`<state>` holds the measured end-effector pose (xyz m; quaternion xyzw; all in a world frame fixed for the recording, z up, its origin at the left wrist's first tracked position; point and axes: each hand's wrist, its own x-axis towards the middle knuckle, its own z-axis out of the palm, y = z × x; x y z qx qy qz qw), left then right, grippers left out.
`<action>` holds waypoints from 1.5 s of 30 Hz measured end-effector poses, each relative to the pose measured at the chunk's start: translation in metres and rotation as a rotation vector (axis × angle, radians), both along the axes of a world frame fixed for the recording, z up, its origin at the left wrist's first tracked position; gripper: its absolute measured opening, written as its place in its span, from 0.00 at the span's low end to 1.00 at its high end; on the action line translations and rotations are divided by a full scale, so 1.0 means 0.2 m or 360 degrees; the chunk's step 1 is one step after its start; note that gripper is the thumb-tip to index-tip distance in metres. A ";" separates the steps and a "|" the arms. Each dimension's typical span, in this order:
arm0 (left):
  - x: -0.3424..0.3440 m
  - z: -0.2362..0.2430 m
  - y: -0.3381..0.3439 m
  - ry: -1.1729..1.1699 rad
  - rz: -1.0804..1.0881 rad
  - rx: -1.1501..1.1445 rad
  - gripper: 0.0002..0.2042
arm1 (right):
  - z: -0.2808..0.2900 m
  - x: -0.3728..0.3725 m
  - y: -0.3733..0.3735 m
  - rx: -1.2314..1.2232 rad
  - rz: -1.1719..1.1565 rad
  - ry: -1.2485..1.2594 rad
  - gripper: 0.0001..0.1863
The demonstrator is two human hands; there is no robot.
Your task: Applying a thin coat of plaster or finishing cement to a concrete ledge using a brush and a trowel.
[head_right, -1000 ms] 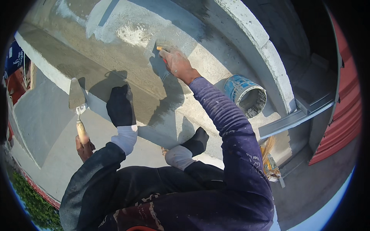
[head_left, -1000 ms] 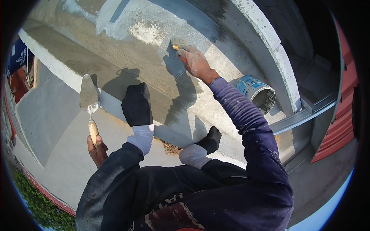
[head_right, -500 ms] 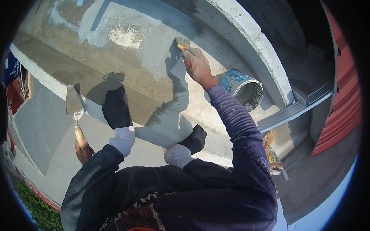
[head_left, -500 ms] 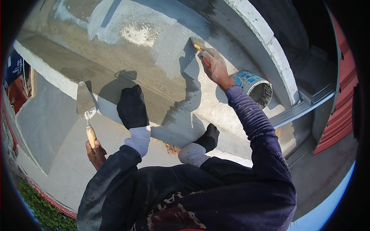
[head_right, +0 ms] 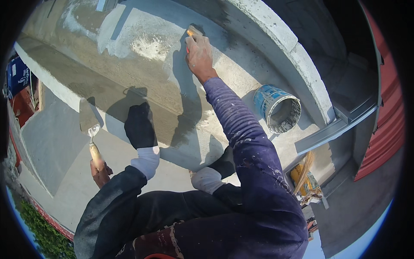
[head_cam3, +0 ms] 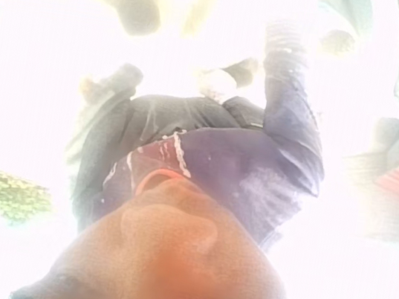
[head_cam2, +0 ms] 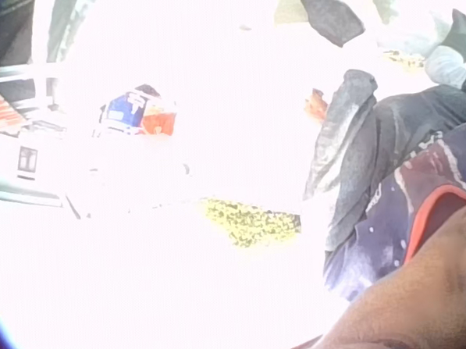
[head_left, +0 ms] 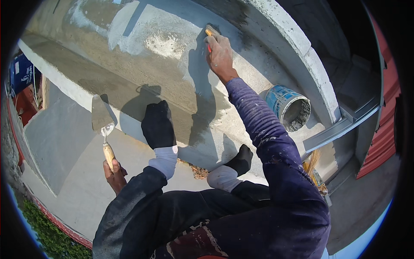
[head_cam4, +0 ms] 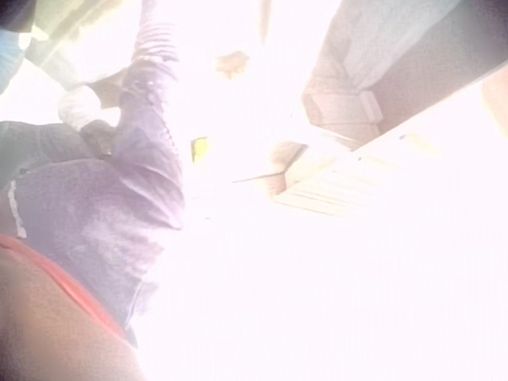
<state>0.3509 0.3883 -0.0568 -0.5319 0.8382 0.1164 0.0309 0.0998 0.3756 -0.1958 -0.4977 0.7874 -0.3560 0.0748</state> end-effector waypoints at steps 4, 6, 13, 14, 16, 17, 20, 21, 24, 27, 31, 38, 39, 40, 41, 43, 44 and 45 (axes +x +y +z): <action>0.03 -0.08 0.01 0.0414 0.0138 0.0170 0.08 | -0.01 0.50 0.10 0.0653 0.0552 -0.0424 0.15; 0.07 -0.03 0.00 0.0505 0.0249 0.0156 0.09 | 0.00 0.56 -0.02 0.0541 0.0638 -0.0602 0.11; -0.02 0.04 -0.03 0.0623 0.0616 0.0403 0.10 | -0.04 -0.07 -0.22 0.0374 0.0159 -0.0548 0.07; -0.02 0.05 -0.04 0.0623 0.0698 0.0554 0.10 | -0.02 -0.07 -0.23 0.0217 0.0107 -0.0227 0.07; -0.02 0.04 -0.02 0.0671 0.0727 0.0511 0.11 | -0.02 0.00 -0.17 0.0235 0.0151 0.0003 0.09; -0.02 0.06 -0.03 0.0702 0.0764 0.0420 0.11 | -0.02 0.13 -0.15 0.0376 0.0276 -0.0112 0.10; 0.07 -0.13 0.03 0.1214 0.0971 0.0460 0.07 | 0.03 0.44 0.03 0.0684 0.0896 -0.0305 0.14; 0.07 -0.10 0.00 0.0945 0.0761 0.0445 0.06 | 0.05 0.45 0.06 0.0738 0.1024 -0.0488 0.11; 0.01 0.01 -0.05 0.0527 0.0427 0.0399 0.05 | 0.14 0.23 0.02 0.0997 0.0872 -0.1132 0.08; 0.04 -0.01 -0.03 0.0523 0.0455 0.0434 0.08 | 0.00 -0.09 -0.06 0.0430 0.0457 -0.0539 0.05; 0.03 -0.02 -0.02 0.0932 0.0797 0.0585 0.16 | 0.03 -0.09 -0.09 0.0224 0.0360 0.0033 0.06; 0.11 -0.06 0.11 0.1171 0.1067 0.0585 0.10 | 0.12 0.24 0.43 0.1292 0.1564 -0.0337 0.16; 0.13 -0.04 0.12 0.1243 0.1117 0.0638 0.10 | 0.15 0.21 0.38 0.1332 0.1593 -0.0623 0.15; 0.15 -0.04 0.11 0.1331 0.1170 0.0702 0.11 | 0.16 0.17 0.30 0.1355 0.1612 -0.0897 0.14; 0.16 -0.06 0.10 0.1446 0.1211 0.0796 0.11 | 0.15 0.11 0.23 0.1204 0.1506 -0.0791 0.10; 0.14 -0.18 0.06 0.1768 0.1168 0.1142 0.11 | 0.04 -0.12 0.14 0.0859 0.0844 -0.0809 0.05; 0.13 -0.21 0.03 0.1842 0.1118 0.1247 0.12 | 0.05 -0.23 0.09 0.0601 0.0583 -0.0737 0.05; 0.13 -0.20 0.01 0.1901 0.1086 0.1293 0.12 | 0.09 -0.26 0.03 0.0537 0.0311 -0.0510 0.05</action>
